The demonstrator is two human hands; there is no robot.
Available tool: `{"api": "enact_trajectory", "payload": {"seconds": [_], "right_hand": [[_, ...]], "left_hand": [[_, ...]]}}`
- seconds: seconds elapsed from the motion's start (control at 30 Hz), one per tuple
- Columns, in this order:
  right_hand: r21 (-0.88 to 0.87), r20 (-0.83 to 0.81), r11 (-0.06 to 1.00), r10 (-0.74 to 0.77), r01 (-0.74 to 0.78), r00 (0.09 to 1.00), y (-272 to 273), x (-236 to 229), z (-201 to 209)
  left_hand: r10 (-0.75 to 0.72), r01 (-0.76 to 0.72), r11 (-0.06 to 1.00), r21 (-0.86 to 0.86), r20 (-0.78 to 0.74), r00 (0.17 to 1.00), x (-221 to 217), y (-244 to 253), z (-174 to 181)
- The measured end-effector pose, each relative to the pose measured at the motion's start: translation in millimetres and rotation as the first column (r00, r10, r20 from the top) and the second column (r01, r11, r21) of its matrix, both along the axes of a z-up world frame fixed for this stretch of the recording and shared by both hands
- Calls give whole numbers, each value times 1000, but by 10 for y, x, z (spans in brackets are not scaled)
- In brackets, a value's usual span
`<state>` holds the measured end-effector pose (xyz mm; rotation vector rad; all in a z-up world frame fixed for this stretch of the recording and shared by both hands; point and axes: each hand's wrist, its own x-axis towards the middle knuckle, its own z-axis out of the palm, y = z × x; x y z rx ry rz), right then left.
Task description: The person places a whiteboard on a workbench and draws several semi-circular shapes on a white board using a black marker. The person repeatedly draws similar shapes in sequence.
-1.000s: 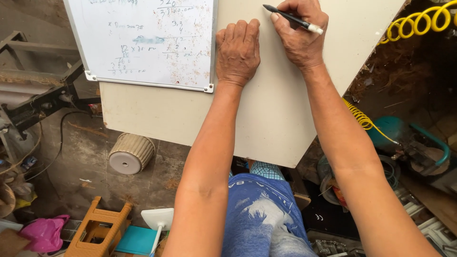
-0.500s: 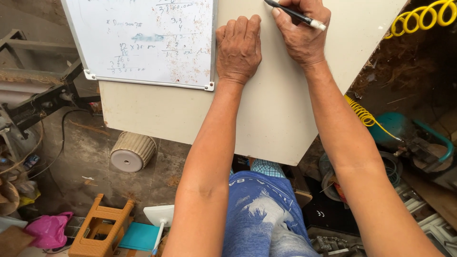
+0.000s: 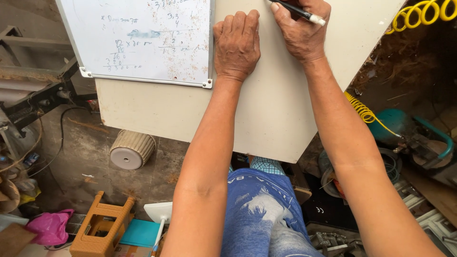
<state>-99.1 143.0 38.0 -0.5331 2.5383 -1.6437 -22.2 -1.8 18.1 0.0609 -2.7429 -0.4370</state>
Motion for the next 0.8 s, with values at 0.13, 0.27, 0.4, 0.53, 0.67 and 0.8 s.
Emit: {"api": "enact_trajectory", "payload": {"seconds": [0.13, 0.27, 0.4, 0.53, 0.67, 0.8], "right_hand": [[8, -37, 1000, 8, -8, 999, -4, 8, 22], [-20, 6, 1000, -4, 4, 1000, 6, 39, 23], [11, 6, 1000, -7, 7, 1000, 49, 100, 57], [75, -13, 997, -20, 21, 1000, 108, 161, 69], [80, -48, 997, 7, -3, 999, 130, 194, 109], [86, -63, 996, 16, -11, 998, 158, 213, 114]], "left_hand": [[-6, 6, 1000, 0, 11, 1000, -4, -5, 11], [0, 0, 1000, 19, 5, 1000, -1, 0, -3], [-12, 12, 1000, 6, 24, 1000, 5, -9, -3], [-15, 15, 1000, 16, 44, 999, 11, -10, -23], [-12, 11, 1000, 18, 15, 1000, 2, -14, -2], [-20, 19, 1000, 12, 20, 1000, 5, -17, -12]]}}
